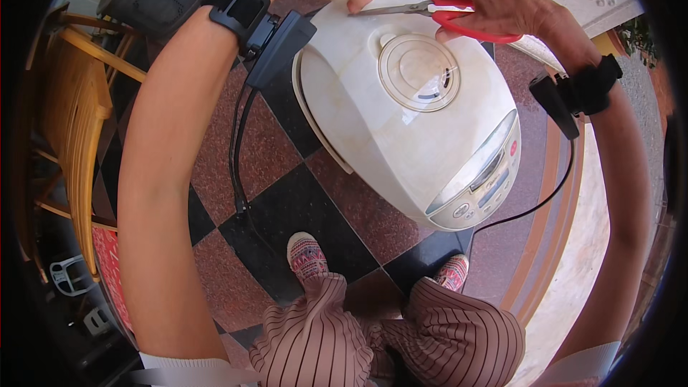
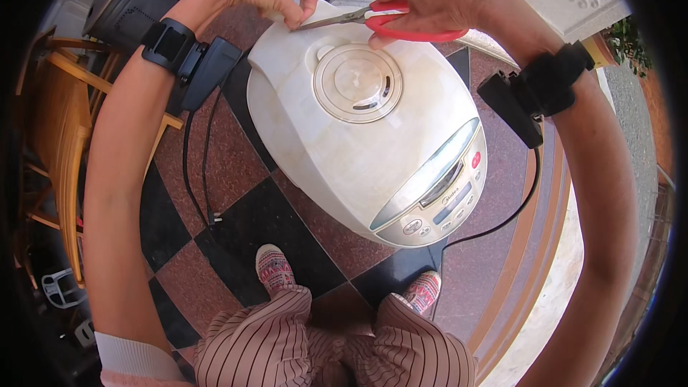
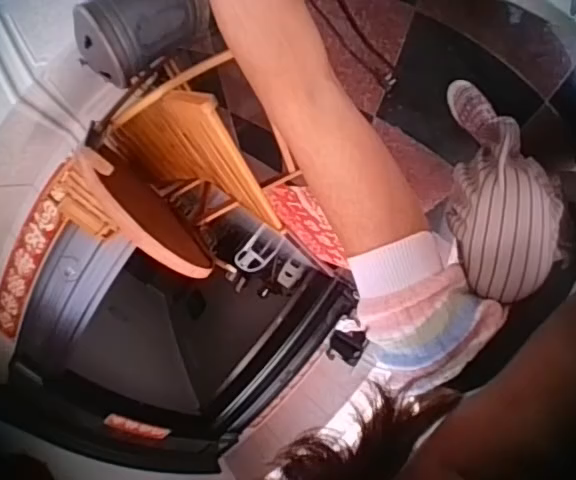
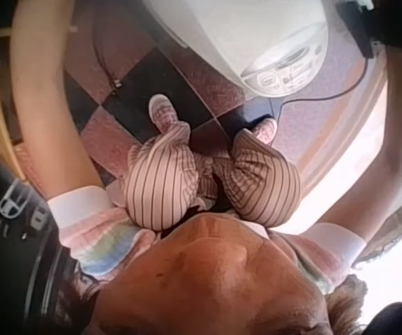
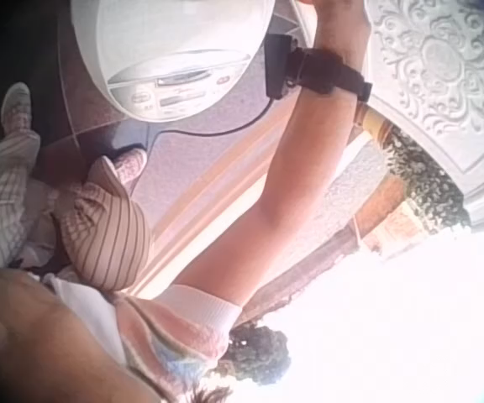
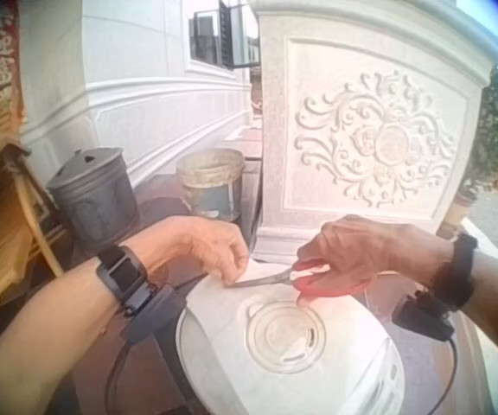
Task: Applying clear adhesive tape to the exterior and interior components of a rice cooker using scissors.
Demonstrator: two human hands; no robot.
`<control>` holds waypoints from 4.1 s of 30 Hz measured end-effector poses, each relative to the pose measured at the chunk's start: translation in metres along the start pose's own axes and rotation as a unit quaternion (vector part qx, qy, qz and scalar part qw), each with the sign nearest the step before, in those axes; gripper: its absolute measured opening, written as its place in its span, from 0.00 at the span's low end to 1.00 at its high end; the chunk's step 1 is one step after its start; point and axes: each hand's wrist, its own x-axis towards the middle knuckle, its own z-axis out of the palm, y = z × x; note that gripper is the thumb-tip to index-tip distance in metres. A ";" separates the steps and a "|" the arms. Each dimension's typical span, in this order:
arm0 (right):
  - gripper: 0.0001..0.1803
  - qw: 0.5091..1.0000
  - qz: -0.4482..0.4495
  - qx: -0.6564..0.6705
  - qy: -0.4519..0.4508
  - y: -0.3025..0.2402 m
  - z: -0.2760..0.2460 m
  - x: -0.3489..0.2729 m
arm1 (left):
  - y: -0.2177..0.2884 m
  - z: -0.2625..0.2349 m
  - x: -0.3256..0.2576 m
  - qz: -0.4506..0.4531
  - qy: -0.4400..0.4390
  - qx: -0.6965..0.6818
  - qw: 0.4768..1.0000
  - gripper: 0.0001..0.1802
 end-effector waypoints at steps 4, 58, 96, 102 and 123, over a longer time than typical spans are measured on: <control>0.33 1.000 0.013 0.010 -0.022 -0.001 0.000 0.002 | -0.001 -0.003 -0.002 -0.015 0.010 0.019 1.000 0.09; 0.50 0.866 0.210 0.451 -0.062 -0.051 0.043 0.079 | 0.001 0.242 -0.162 -0.051 0.323 -0.506 0.798 0.08; 0.43 0.988 0.042 0.144 -0.040 -0.141 0.026 -0.085 | 0.011 0.248 -0.188 -0.081 0.383 -0.485 0.782 0.08; 0.40 0.983 0.047 0.173 0.026 -0.129 0.031 -0.044 | 0.022 0.241 -0.166 -0.070 0.342 -0.470 0.811 0.08; 0.44 0.982 0.073 0.171 0.040 -0.141 0.032 -0.050 | 0.025 0.240 -0.151 -0.066 0.318 -0.464 0.824 0.08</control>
